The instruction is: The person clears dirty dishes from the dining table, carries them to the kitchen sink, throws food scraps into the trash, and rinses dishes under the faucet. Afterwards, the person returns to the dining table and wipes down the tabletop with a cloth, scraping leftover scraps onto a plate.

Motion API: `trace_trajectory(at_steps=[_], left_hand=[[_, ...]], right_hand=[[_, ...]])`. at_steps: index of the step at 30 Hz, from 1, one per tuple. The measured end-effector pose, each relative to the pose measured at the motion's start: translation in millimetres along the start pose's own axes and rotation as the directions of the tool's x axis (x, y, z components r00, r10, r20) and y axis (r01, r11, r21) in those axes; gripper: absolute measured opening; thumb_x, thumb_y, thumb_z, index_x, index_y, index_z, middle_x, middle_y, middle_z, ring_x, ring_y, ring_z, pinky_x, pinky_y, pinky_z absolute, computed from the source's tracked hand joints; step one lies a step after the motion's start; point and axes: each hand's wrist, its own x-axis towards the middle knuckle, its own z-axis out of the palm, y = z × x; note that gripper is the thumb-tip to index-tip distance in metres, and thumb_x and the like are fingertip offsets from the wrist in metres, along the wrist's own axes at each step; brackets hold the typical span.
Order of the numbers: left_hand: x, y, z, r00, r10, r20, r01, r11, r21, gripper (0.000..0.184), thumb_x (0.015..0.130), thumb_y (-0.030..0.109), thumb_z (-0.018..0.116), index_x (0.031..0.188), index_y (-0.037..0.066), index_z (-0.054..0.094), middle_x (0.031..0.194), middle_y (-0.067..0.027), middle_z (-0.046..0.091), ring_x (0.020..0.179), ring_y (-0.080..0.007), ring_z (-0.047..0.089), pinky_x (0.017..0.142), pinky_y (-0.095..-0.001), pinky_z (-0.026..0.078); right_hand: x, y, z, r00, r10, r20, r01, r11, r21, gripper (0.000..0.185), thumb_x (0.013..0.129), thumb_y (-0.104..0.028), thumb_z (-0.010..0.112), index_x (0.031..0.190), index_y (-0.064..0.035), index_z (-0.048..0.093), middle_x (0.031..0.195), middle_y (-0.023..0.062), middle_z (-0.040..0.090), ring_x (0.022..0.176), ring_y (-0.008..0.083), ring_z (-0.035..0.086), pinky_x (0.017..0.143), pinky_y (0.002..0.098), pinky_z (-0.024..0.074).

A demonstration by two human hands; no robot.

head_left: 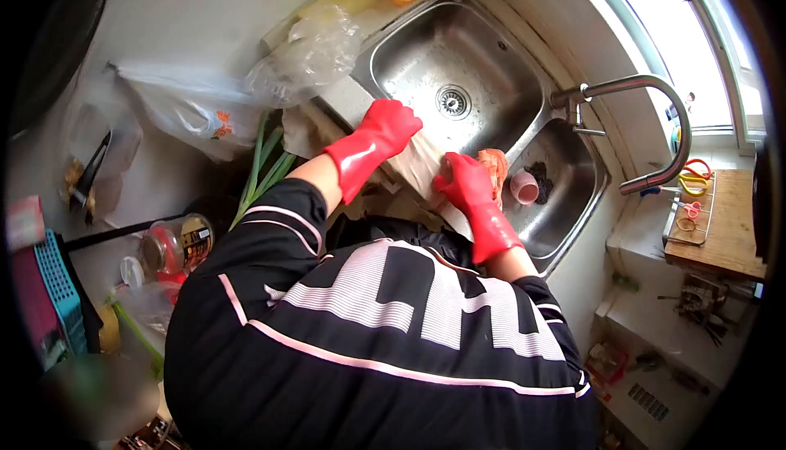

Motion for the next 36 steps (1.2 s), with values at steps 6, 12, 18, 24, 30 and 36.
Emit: trace_trajectory(at_steps=[6,12,18,24,30,36], left_hand=[[-20,26,-28,0.978,-0.130,-0.163,0.089,0.966,-0.242,0.021,0.082,0.011,0.062,0.097,0.015,0.076,0.100,-0.0139,0.073,0.094,-0.0347,0.070,0.077,-0.0448,0.056],[-86,97,-111,0.766,-0.223,-0.603,-0.064,0.907,-0.417,0.021,0.079,0.004,0.064,0.094,0.011,0.076,0.092,-0.0129,0.073,0.087,-0.0342,0.069,0.076,-0.0440,0.055],[-181,186,-151,0.660,-0.284,-0.696,-0.092,0.888,-0.450,0.025,0.074,-0.003,0.066,0.096,0.005,0.075,0.088,-0.0125,0.073,0.077,-0.0302,0.068,0.070,-0.0397,0.055],[-336,218,-114,0.387,-0.564,-0.729,0.068,0.806,-0.588,0.016,0.081,-0.001,0.071,0.096,0.004,0.074,0.092,-0.0117,0.073,0.088,-0.0279,0.070,0.077,-0.0372,0.054],[-497,281,-8,0.162,-0.952,-0.260,-0.012,0.262,-0.965,0.018,0.088,-0.001,0.069,0.106,0.001,0.071,0.096,-0.0067,0.073,0.085,-0.0115,0.066,0.079,-0.0307,0.056],[-673,377,60,-0.133,-0.980,0.150,-0.522,-0.059,-0.851,0.023,0.092,0.006,0.063,0.113,-0.001,0.065,0.098,-0.0067,0.069,0.085,-0.0143,0.064,0.076,-0.0319,0.054]], right_hand=[[11,43,28,0.991,-0.130,-0.003,0.126,0.963,-0.237,0.023,0.086,-0.021,0.068,0.104,-0.0112,0.077,0.090,0.0204,0.073,0.088,0.0353,0.072,0.083,0.0430,0.0562],[-25,51,-27,0.970,-0.125,-0.209,0.201,0.894,0.400,0.053,0.080,-0.022,0.081,0.129,-0.0094,0.067,0.116,0.0163,0.073,0.112,0.0318,0.068,0.100,0.0396,0.0507],[-71,-55,-73,0.685,-0.626,-0.373,0.711,0.685,0.156,0.060,0.079,-0.027,0.082,0.132,-0.0066,0.061,0.130,0.0180,0.065,0.122,0.0380,0.058,0.103,0.0437,0.0471],[-143,-98,-39,0.785,-0.612,0.096,0.264,0.471,0.842,0.035,0.097,-0.017,0.065,0.125,0.0033,0.067,0.110,0.0090,0.073,0.103,0.0173,0.065,0.095,0.0327,0.0490],[-228,-156,47,0.578,-0.762,0.291,-0.144,0.256,0.956,0.038,0.098,-0.026,0.063,0.123,0.0032,0.067,0.114,0.0141,0.073,0.105,0.0230,0.069,0.095,0.0366,0.0532],[-364,-282,195,0.311,-0.767,0.561,-0.412,0.423,0.807,0.034,0.102,-0.019,0.058,0.127,0.0038,0.064,0.116,0.0178,0.072,0.101,0.0268,0.072,0.090,0.0385,0.0580]])
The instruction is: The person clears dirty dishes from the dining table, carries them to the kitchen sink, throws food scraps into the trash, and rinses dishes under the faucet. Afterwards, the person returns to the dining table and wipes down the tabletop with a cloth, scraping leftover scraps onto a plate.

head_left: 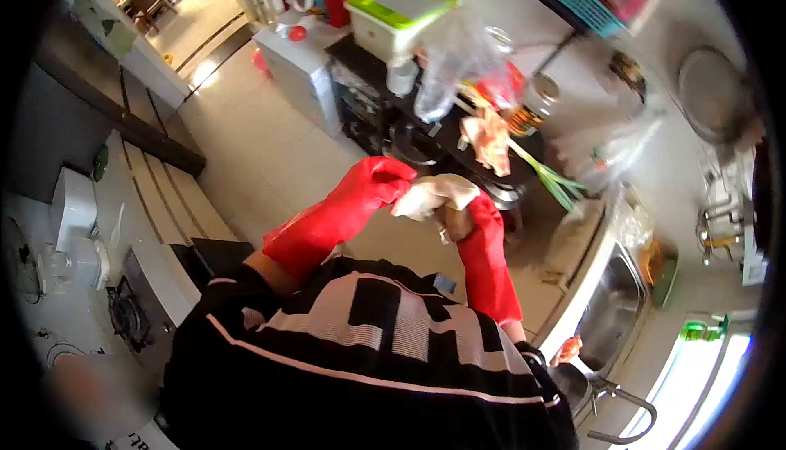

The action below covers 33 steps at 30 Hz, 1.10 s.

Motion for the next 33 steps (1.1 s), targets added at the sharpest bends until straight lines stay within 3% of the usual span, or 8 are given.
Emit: trace_trajectory(at_steps=[3,4,8,14,17,20,28,33], left_hand=[[-12,10,-102,0.999,0.005,0.046,0.008,0.955,-0.296,0.022,0.098,0.014,0.061,0.114,-0.001,0.064,0.101,-0.0080,0.066,0.090,-0.0168,0.064,0.080,-0.0337,0.053],[-9,7,-137,0.985,0.083,0.150,-0.019,0.922,-0.388,0.022,0.099,0.016,0.061,0.114,0.000,0.063,0.102,-0.0086,0.065,0.091,-0.0179,0.064,0.079,-0.0338,0.053],[-25,50,-243,0.967,0.200,0.160,-0.094,0.859,-0.504,0.030,0.104,0.028,0.055,0.120,0.003,0.059,0.109,-0.0104,0.063,0.094,-0.0239,0.064,0.079,-0.0365,0.055],[-22,90,-369,0.960,-0.032,-0.277,-0.135,0.818,-0.560,0.058,0.105,0.029,0.056,0.154,0.007,0.036,0.139,-0.0122,0.057,0.133,-0.0252,0.053,0.107,-0.0388,0.048],[-13,104,-435,0.885,0.236,-0.401,-0.362,0.891,-0.274,0.056,0.105,0.029,0.056,0.153,0.007,0.038,0.142,-0.0139,0.055,0.137,-0.0290,0.051,0.110,-0.0451,0.047],[-3,100,-522,0.828,0.216,-0.518,-0.539,0.561,-0.628,0.050,0.105,0.029,0.056,0.150,0.009,0.044,0.147,-0.0157,0.053,0.138,-0.0337,0.050,0.112,-0.0505,0.045],[-70,130,-736,0.146,-0.199,-0.969,-0.527,0.813,-0.246,0.050,0.102,0.033,0.061,0.146,0.013,0.048,0.139,-0.0117,0.059,0.123,-0.0307,0.060,0.104,-0.0456,0.050],[-43,106,-829,0.059,-0.433,-0.900,-0.693,0.631,-0.349,0.044,0.101,0.033,0.062,0.143,0.021,0.054,0.137,-0.0075,0.061,0.119,-0.0283,0.061,0.099,-0.0426,0.051]], right_hand=[[46,74,117,0.969,0.244,-0.031,-0.241,0.919,-0.312,0.035,0.102,-0.028,0.063,0.127,-0.0035,0.065,0.096,0.0085,0.071,0.082,0.0180,0.068,0.074,0.0285,0.0531],[51,76,167,0.864,0.362,0.350,-0.283,0.924,-0.257,0.039,0.102,-0.030,0.064,0.132,-0.0070,0.060,0.097,0.0044,0.067,0.082,0.0142,0.064,0.070,0.0254,0.0483],[108,163,276,0.796,0.406,0.449,-0.254,0.897,-0.361,0.044,0.099,-0.020,0.066,0.139,-0.0073,0.053,0.121,0.0055,0.064,0.099,0.0130,0.064,0.075,0.0290,0.0515],[207,269,378,0.712,0.601,0.364,-0.545,0.799,-0.254,0.032,0.099,-0.018,0.062,0.129,-0.0076,0.056,0.113,0.0081,0.067,0.090,0.0208,0.069,0.065,0.0335,0.0554],[269,314,430,0.522,0.632,0.573,-0.643,0.733,-0.222,0.034,0.102,-0.022,0.058,0.133,-0.0093,0.054,0.116,0.0109,0.066,0.097,0.0262,0.068,0.071,0.0385,0.0564],[337,361,491,0.386,0.711,0.588,-0.799,0.576,-0.172,0.039,0.103,-0.027,0.055,0.138,-0.0125,0.051,0.124,0.0136,0.062,0.105,0.0320,0.066,0.073,0.0479,0.0556],[548,473,684,0.055,0.723,0.689,-0.804,0.441,-0.399,0.039,0.098,-0.034,0.060,0.129,-0.0108,0.054,0.119,0.0159,0.063,0.098,0.0298,0.064,0.065,0.0371,0.0503],[640,545,793,0.010,0.757,0.654,-0.761,0.430,-0.486,0.039,0.098,-0.035,0.061,0.127,-0.0094,0.055,0.121,0.0186,0.065,0.104,0.0339,0.066,0.065,0.0444,0.0543]])
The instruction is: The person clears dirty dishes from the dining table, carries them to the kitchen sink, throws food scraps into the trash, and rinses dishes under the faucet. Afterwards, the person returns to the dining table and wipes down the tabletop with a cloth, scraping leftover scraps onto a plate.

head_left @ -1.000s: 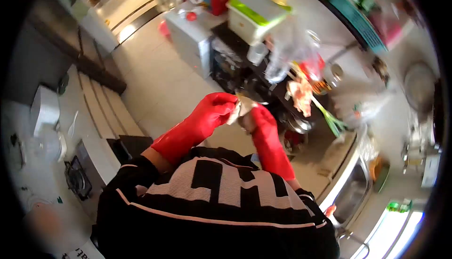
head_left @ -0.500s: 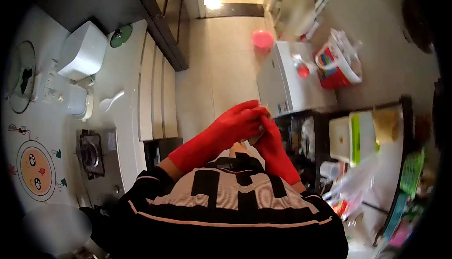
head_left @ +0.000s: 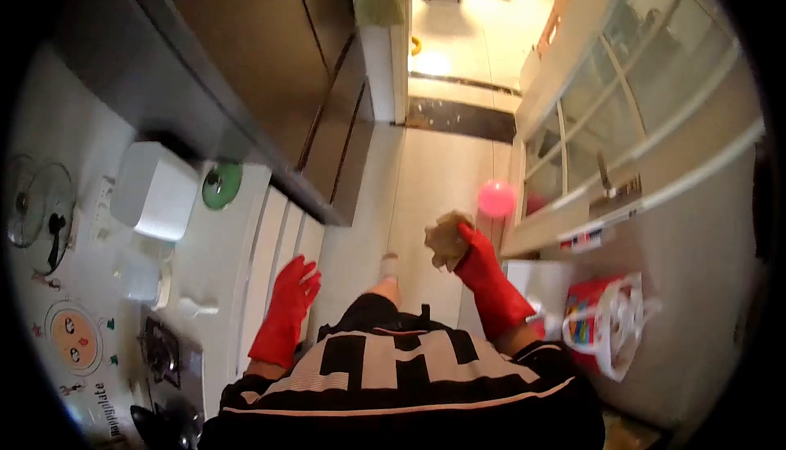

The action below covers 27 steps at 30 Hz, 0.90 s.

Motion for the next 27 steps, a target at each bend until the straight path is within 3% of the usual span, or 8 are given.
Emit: trace_trajectory(at_steps=[6,12,14,16,19,22,24,27], left_hand=[[161,38,170,0.953,-0.287,0.092,0.262,0.940,0.220,0.041,0.097,0.032,0.068,0.135,0.021,0.057,0.130,-0.0071,0.064,0.118,-0.0271,0.061,0.100,-0.0427,0.048],[300,128,435,0.895,-0.221,0.388,-0.046,0.819,0.572,0.053,0.098,0.035,0.068,0.143,0.011,0.052,0.134,-0.0073,0.063,0.119,-0.0215,0.060,0.103,-0.0397,0.046],[341,146,516,0.834,-0.207,0.512,-0.161,0.796,0.584,0.055,0.098,0.035,0.067,0.144,0.008,0.051,0.136,-0.0083,0.063,0.119,-0.0208,0.061,0.103,-0.0380,0.046],[389,155,600,0.785,-0.187,0.590,-0.273,0.751,0.601,0.055,0.099,0.032,0.067,0.144,0.005,0.052,0.136,-0.0102,0.063,0.117,-0.0198,0.062,0.102,-0.0359,0.046],[452,168,680,0.694,-0.012,0.720,-0.471,0.748,0.466,0.052,0.097,0.033,0.069,0.140,0.006,0.056,0.128,-0.0073,0.066,0.114,-0.0159,0.061,0.100,-0.0350,0.047],[515,193,742,0.837,-0.124,0.533,-0.235,0.798,0.554,0.050,0.097,0.031,0.069,0.140,0.008,0.056,0.124,-0.0043,0.068,0.114,-0.0154,0.062,0.098,-0.0341,0.048],[543,220,779,0.866,-0.152,0.477,-0.125,0.857,0.500,0.049,0.098,0.029,0.067,0.140,0.009,0.056,0.122,-0.0035,0.069,0.110,-0.0155,0.064,0.092,-0.0338,0.050],[617,260,826,0.821,0.074,0.566,-0.367,0.828,0.425,0.046,0.099,0.025,0.067,0.140,0.007,0.056,0.124,-0.0077,0.070,0.107,-0.0167,0.066,0.090,-0.0310,0.052]], right_hand=[[117,-85,-103,0.989,-0.051,-0.138,0.068,0.990,0.127,0.038,0.098,-0.031,0.060,0.129,-0.0094,0.053,0.118,0.0177,0.066,0.103,0.0349,0.067,0.068,0.0487,0.0564],[206,-238,-112,0.866,-0.227,-0.446,0.254,0.967,0.000,0.021,0.097,-0.032,0.058,0.112,-0.0170,0.057,0.102,0.0105,0.067,0.089,0.0316,0.067,0.065,0.0513,0.0503],[240,-280,-137,0.918,-0.289,-0.272,0.371,0.866,0.334,0.011,0.097,-0.030,0.059,0.103,-0.0222,0.056,0.085,0.0010,0.051,0.079,0.0273,0.060,0.066,0.0545,0.0511],[271,-316,-203,0.899,-0.398,-0.183,0.432,0.874,0.221,0.022,0.101,-0.028,0.055,0.121,-0.0207,0.058,0.114,0.0118,0.068,0.090,0.0319,0.065,0.067,0.0521,0.0484],[328,-379,-238,0.825,-0.296,-0.482,0.399,0.909,0.123,0.018,0.102,-0.026,0.054,0.118,-0.0225,0.059,0.110,0.0100,0.069,0.089,0.0318,0.065,0.064,0.0519,0.0480],[425,-463,-256,0.954,-0.262,-0.145,0.300,0.824,0.481,0.014,0.099,-0.030,0.058,0.111,-0.0219,0.060,0.101,0.0086,0.067,0.079,0.0289,0.064,0.059,0.0494,0.0470],[478,-533,-247,0.951,-0.194,-0.242,0.221,0.971,0.092,0.011,0.098,-0.031,0.060,0.104,-0.0218,0.059,0.089,0.0015,0.056,0.069,0.0217,0.054,0.059,0.0411,0.0415],[578,-613,-267,0.993,-0.106,0.059,0.082,0.944,0.321,0.012,0.099,-0.032,0.059,0.104,-0.0216,0.058,0.092,0.0039,0.061,0.075,0.0241,0.060,0.059,0.0409,0.0436]])
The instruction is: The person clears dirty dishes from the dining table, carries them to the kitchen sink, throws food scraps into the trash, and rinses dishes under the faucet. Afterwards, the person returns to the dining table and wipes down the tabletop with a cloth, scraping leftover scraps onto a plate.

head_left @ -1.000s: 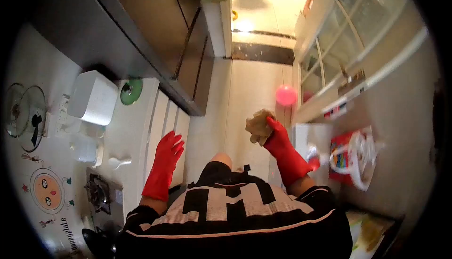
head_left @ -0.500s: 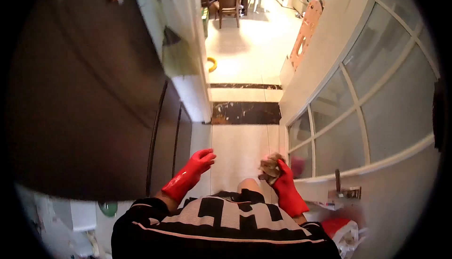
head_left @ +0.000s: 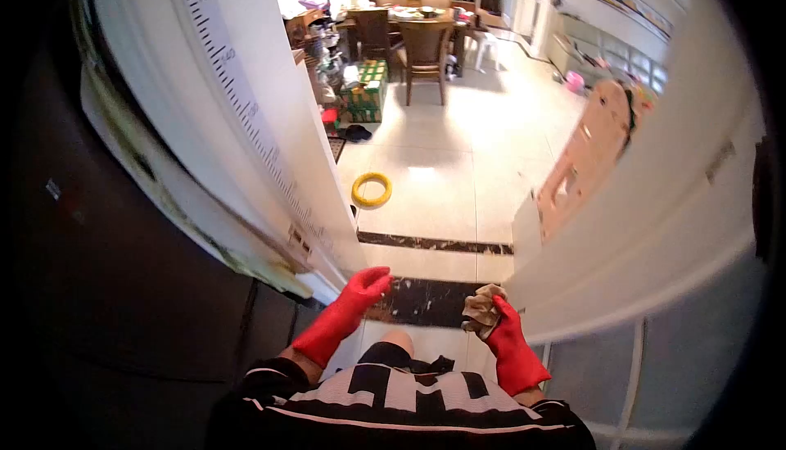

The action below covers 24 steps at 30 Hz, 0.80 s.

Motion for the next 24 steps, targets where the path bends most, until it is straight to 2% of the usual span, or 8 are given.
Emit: trace_trajectory(at_steps=[3,5,10,13,17,18,19,24], left_hand=[[65,76,-4,0.987,0.010,-0.162,-0.021,0.998,-0.065,0.045,0.100,0.024,0.065,0.141,0.008,0.056,0.126,-0.0081,0.068,0.109,-0.0173,0.066,0.093,-0.0316,0.051],[124,115,-12,0.979,0.029,-0.204,-0.063,0.985,-0.158,0.047,0.101,0.026,0.063,0.143,0.008,0.053,0.132,-0.0084,0.065,0.115,-0.0176,0.063,0.099,-0.0335,0.049],[266,239,-13,0.937,0.200,-0.287,-0.282,0.917,-0.283,0.048,0.104,0.025,0.058,0.145,0.003,0.048,0.140,-0.0104,0.060,0.126,-0.0206,0.058,0.107,-0.0354,0.045],[334,316,-30,0.842,0.447,-0.303,-0.523,0.813,-0.254,0.048,0.106,0.023,0.056,0.148,0.004,0.045,0.145,-0.0115,0.056,0.132,-0.0218,0.055,0.112,-0.0357,0.043],[394,435,-66,0.556,0.695,-0.456,-0.803,0.592,-0.077,0.051,0.106,0.026,0.058,0.151,0.007,0.043,0.149,-0.0099,0.054,0.132,-0.0227,0.055,0.112,-0.0373,0.044],[402,471,-79,0.480,0.689,-0.543,-0.817,0.576,0.009,0.051,0.105,0.024,0.059,0.151,0.008,0.042,0.149,-0.0099,0.053,0.132,-0.0224,0.055,0.111,-0.0368,0.044],[406,502,-97,0.403,0.672,-0.622,-0.815,0.573,0.090,0.052,0.105,0.023,0.060,0.151,0.009,0.042,0.150,-0.0100,0.053,0.132,-0.0220,0.055,0.110,-0.0364,0.045],[386,573,-211,-0.171,0.556,-0.813,-0.877,0.291,0.383,0.051,0.104,0.024,0.058,0.151,0.015,0.043,0.149,-0.0089,0.054,0.133,-0.0270,0.053,0.108,-0.0452,0.043]], right_hand=[[91,-59,19,0.963,-0.067,-0.261,-0.033,0.932,-0.362,0.023,0.100,-0.034,0.059,0.117,-0.0202,0.060,0.101,0.0092,0.067,0.082,0.0282,0.065,0.064,0.0453,0.0486],[162,-97,-8,0.993,0.116,-0.033,-0.120,0.976,-0.180,0.030,0.100,-0.036,0.057,0.125,-0.0206,0.059,0.106,0.0109,0.069,0.093,0.0338,0.070,0.068,0.0528,0.0532],[276,-169,-16,0.982,-0.045,-0.184,-0.006,0.963,-0.269,0.027,0.105,-0.038,0.047,0.124,-0.0208,0.058,0.113,0.0093,0.070,0.094,0.0326,0.070,0.063,0.0572,0.0558],[359,-208,36,0.988,0.113,-0.105,-0.125,0.985,-0.115,0.015,0.104,-0.038,0.048,0.102,-0.0242,0.055,0.085,-0.0031,0.057,0.075,0.0200,0.057,0.058,0.0458,0.0429],[454,-284,29,0.929,0.059,-0.366,-0.207,0.901,-0.381,0.013,0.106,-0.032,0.047,0.096,-0.0237,0.050,0.085,-0.0037,0.046,0.079,0.0182,0.053,0.059,0.0421,0.0405],[476,-293,43,0.994,0.032,-0.105,-0.089,0.793,-0.603,0.014,0.106,-0.033,0.045,0.097,-0.0220,0.047,0.085,-0.0031,0.046,0.080,0.0186,0.054,0.057,0.0437,0.0397],[512,-310,35,0.973,0.230,0.013,-0.218,0.937,-0.273,0.015,0.107,-0.032,0.043,0.099,-0.0199,0.044,0.087,-0.0027,0.047,0.080,0.0185,0.053,0.055,0.0439,0.0399],[647,-382,13,0.915,0.403,0.023,-0.296,0.711,-0.638,0.013,0.108,-0.027,0.039,0.100,-0.0180,0.042,0.086,-0.0016,0.045,0.079,0.0174,0.050,0.055,0.0404,0.0415]])
